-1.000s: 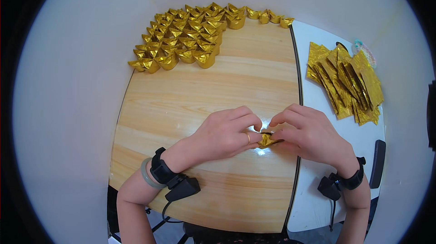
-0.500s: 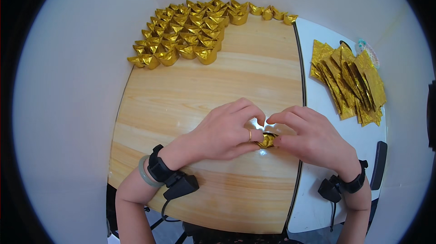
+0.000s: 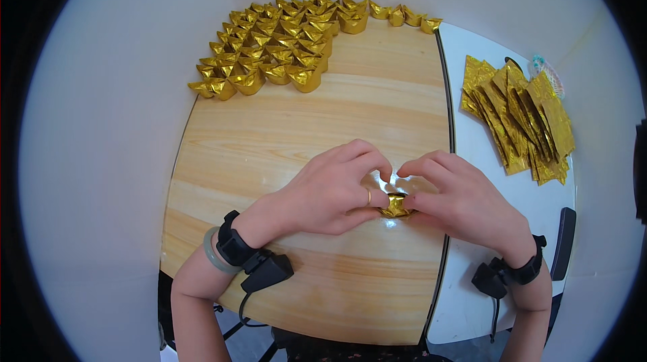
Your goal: Folding gold-colored paper into traditional Chinese funeral ingots (yuanbao).
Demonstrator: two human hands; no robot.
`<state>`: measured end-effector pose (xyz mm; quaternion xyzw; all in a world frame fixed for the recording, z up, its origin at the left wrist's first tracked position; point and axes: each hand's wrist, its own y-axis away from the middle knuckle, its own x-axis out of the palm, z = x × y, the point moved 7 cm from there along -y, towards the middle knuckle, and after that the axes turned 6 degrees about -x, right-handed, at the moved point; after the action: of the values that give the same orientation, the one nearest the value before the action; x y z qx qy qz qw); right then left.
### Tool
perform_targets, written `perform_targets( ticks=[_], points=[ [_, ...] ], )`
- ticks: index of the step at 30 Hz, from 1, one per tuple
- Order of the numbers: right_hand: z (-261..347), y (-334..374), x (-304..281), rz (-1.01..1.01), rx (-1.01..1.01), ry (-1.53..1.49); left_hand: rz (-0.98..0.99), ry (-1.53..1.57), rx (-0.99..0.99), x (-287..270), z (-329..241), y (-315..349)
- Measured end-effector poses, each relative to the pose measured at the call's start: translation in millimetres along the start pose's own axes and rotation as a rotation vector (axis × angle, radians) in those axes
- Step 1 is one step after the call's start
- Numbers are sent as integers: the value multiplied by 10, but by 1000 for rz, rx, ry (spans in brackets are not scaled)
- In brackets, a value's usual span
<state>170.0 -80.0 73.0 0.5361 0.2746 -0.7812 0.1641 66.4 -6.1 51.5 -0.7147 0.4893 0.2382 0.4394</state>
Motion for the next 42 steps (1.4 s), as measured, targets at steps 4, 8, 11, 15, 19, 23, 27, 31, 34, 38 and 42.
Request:
perform_targets(
  ticks=[4, 8, 11, 15, 19, 23, 27, 31, 34, 38, 42],
  points=[
    [-12, 4, 1, 15, 2, 15, 42, -79, 52, 11, -20, 9],
    [-1, -9, -60, -23, 24, -63, 15, 28, -30, -25, 8, -2],
    [8, -7, -80, -25, 27, -48, -22, 78, -66, -62, 24, -9],
    [-29, 5, -7, -5, 3, -37, 38, -33, 24, -43, -22, -15],
    [17, -16, -51, -14, 2, -55, 4, -82, 84, -41, -65, -3],
    [-15, -4, -99, -42, 37, 1, -25, -145, 75, -19, -41, 30],
    [-91, 21, -221, -222, 183, 29, -41, -171, -20, -104, 33, 18],
    [-232, 119, -277, -362, 248, -61, -80, -222, -118, -268, 232, 46],
    [-428, 183, -56, -347, 308, -71, -201, -255, -276, -484, 397, 64],
    [-461, 184, 253, -201, 260, -69, -253, -384, -202, -745, 608, -262],
    [-465, 164, 366, -126, 176, -60, -227, -561, -364, -879, 1000, -695]
  ],
)
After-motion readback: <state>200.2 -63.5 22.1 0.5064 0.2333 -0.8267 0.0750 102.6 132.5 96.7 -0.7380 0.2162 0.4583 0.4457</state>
